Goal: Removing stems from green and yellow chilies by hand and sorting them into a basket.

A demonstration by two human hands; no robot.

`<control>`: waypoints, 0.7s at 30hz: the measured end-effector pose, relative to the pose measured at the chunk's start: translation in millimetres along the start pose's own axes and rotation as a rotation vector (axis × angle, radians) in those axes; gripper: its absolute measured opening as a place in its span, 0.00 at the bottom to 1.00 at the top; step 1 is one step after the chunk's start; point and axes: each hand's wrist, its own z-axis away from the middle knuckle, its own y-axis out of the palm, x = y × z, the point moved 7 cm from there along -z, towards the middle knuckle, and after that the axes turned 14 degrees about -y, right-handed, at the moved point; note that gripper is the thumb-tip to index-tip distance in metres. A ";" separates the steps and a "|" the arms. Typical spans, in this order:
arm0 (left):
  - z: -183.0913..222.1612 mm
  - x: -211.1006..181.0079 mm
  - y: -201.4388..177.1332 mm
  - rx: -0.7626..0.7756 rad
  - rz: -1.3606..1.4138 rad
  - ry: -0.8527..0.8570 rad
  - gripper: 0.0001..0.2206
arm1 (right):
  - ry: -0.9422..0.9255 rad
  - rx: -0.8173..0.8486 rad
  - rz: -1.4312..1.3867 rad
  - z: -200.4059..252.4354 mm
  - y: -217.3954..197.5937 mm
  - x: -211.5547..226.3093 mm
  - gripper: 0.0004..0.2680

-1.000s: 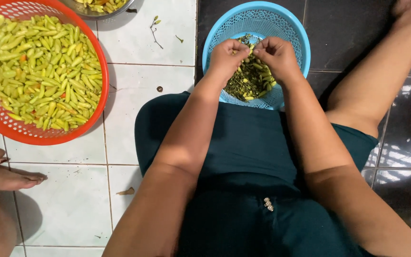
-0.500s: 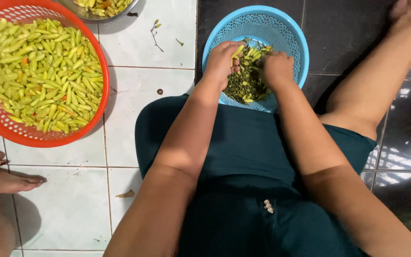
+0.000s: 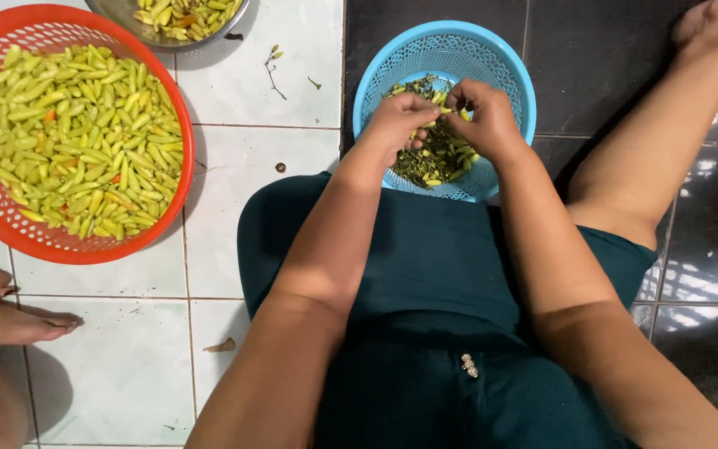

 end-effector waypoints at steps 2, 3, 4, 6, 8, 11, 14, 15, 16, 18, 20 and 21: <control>-1.8 -2.2 -1.0 0.001 0.026 0.017 0.03 | 0.017 -0.023 -0.056 -3.1 -1.4 3.4 0.07; -2.1 -1.0 -1.4 0.004 0.054 0.027 0.02 | 0.041 -0.043 -0.115 -2.1 -1.0 4.8 0.07; -3.3 0.0 -2.7 0.003 0.054 0.025 0.02 | 0.042 -0.043 -0.117 -3.9 -3.0 9.2 0.07; -5.7 -3.2 -6.0 0.017 0.211 0.075 0.02 | 0.115 -0.132 -0.175 -6.4 -13.6 12.3 0.02; 0.2 -8.4 -5.7 0.011 0.224 0.086 0.02 | 0.149 -0.119 -0.123 0.6 -11.6 -11.7 0.01; -0.6 -9.7 -6.0 -0.008 0.222 0.120 0.03 | 0.216 -0.084 -0.116 4.0 -3.5 -21.3 0.04; -4.0 -7.5 -8.2 -0.040 0.180 0.162 0.03 | 0.278 -0.097 -0.229 3.4 3.8 -21.6 0.08; -5.0 -9.4 -9.0 -0.055 0.149 0.186 0.03 | 0.304 -0.136 -0.293 1.9 3.3 -23.4 0.10; -6.9 -7.9 -9.3 -0.055 0.148 0.186 0.03 | 0.304 -0.137 -0.293 2.2 3.6 -22.8 0.10; -10.5 -6.6 -9.2 -0.060 0.139 0.213 0.04 | 0.333 -0.146 -0.336 4.1 4.3 -23.7 0.09; -6.5 -9.4 -7.9 -0.062 0.111 0.218 0.04 | 0.348 -0.156 -0.335 6.1 8.2 -29.2 0.06; -4.3 -10.1 -7.0 -0.065 0.082 0.222 0.04 | 0.364 -0.167 -0.336 8.4 10.5 -32.3 0.03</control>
